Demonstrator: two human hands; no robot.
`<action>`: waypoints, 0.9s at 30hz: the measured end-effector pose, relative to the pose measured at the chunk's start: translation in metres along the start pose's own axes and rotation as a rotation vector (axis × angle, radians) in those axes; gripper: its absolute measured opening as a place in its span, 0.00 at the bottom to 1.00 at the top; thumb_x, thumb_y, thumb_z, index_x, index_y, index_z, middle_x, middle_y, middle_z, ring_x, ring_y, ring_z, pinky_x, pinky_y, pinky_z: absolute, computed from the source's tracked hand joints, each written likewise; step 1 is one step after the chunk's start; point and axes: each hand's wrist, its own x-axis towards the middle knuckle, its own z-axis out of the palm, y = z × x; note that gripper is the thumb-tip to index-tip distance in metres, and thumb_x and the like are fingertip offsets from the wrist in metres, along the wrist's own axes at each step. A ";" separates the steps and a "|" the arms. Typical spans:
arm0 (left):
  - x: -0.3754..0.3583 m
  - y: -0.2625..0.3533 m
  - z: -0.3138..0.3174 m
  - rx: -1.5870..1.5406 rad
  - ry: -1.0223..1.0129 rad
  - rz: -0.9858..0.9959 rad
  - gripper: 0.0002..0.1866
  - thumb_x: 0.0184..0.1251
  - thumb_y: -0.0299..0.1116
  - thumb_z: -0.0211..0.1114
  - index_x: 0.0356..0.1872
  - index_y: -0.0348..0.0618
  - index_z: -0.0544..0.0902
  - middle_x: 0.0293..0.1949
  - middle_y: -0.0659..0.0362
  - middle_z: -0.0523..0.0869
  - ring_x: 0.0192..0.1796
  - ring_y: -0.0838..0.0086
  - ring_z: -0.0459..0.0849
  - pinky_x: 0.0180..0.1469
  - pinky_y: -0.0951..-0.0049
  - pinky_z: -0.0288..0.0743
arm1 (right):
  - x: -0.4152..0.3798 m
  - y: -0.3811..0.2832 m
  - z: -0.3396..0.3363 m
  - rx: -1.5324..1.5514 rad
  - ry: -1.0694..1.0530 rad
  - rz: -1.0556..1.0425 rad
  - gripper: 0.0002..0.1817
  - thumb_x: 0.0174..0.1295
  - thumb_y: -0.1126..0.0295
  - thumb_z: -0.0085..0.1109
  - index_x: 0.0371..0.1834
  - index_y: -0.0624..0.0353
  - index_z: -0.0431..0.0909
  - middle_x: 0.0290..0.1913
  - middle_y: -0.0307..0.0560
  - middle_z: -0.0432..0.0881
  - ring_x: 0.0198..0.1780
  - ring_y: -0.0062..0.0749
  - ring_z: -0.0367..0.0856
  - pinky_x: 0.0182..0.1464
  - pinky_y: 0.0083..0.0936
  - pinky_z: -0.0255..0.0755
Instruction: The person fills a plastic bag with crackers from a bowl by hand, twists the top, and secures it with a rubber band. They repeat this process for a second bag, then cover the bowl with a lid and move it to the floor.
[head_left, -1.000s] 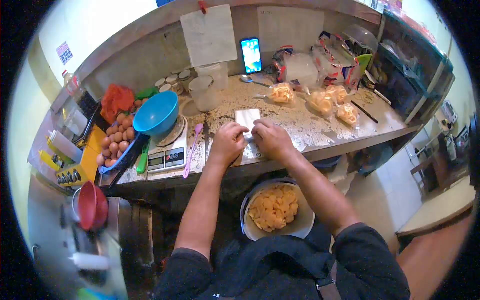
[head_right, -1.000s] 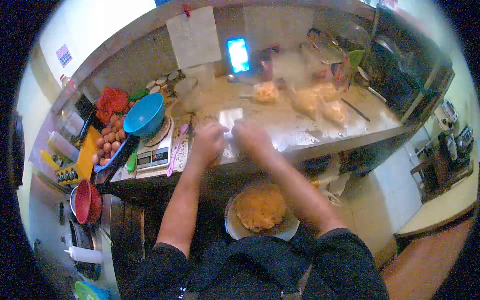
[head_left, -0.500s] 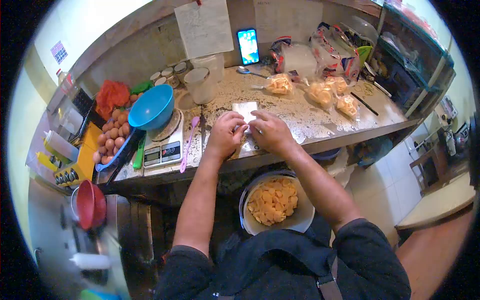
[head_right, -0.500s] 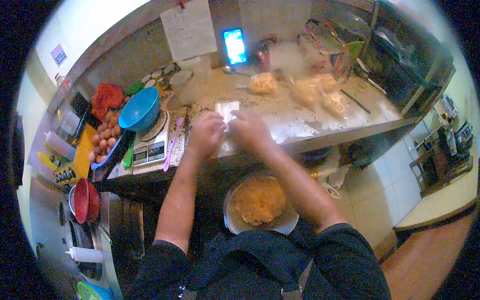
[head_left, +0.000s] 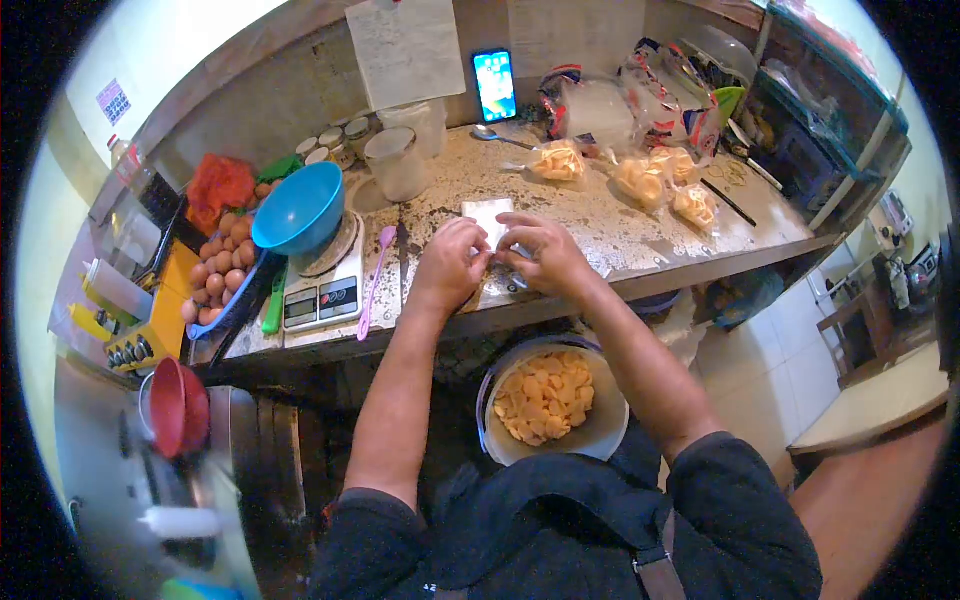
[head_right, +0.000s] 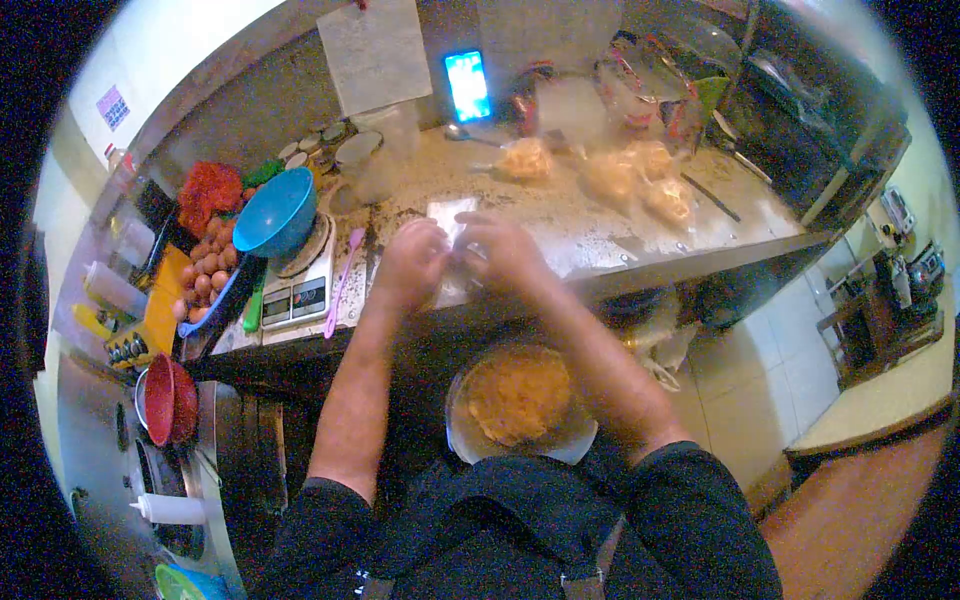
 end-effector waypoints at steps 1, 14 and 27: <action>0.000 0.000 0.000 0.004 -0.001 0.002 0.05 0.48 0.23 0.67 0.29 0.39 0.82 0.39 0.53 0.84 0.49 0.58 0.81 0.55 0.62 0.74 | 0.001 0.000 -0.001 0.067 -0.029 -0.003 0.05 0.55 0.67 0.68 0.32 0.53 0.84 0.57 0.54 0.80 0.58 0.45 0.79 0.60 0.34 0.71; 0.002 -0.002 0.002 0.104 0.069 0.202 0.09 0.48 0.21 0.65 0.33 0.40 0.83 0.36 0.55 0.85 0.47 0.58 0.81 0.55 0.61 0.75 | -0.003 -0.006 -0.002 -0.038 -0.010 0.037 0.05 0.56 0.69 0.66 0.31 0.59 0.83 0.56 0.55 0.81 0.57 0.44 0.80 0.59 0.31 0.72; 0.002 -0.002 0.005 0.031 0.065 0.192 0.06 0.47 0.25 0.70 0.27 0.39 0.82 0.38 0.55 0.86 0.50 0.59 0.81 0.57 0.61 0.74 | 0.000 0.008 -0.006 0.247 -0.044 0.216 0.07 0.55 0.68 0.69 0.33 0.59 0.85 0.55 0.53 0.81 0.58 0.36 0.78 0.58 0.29 0.72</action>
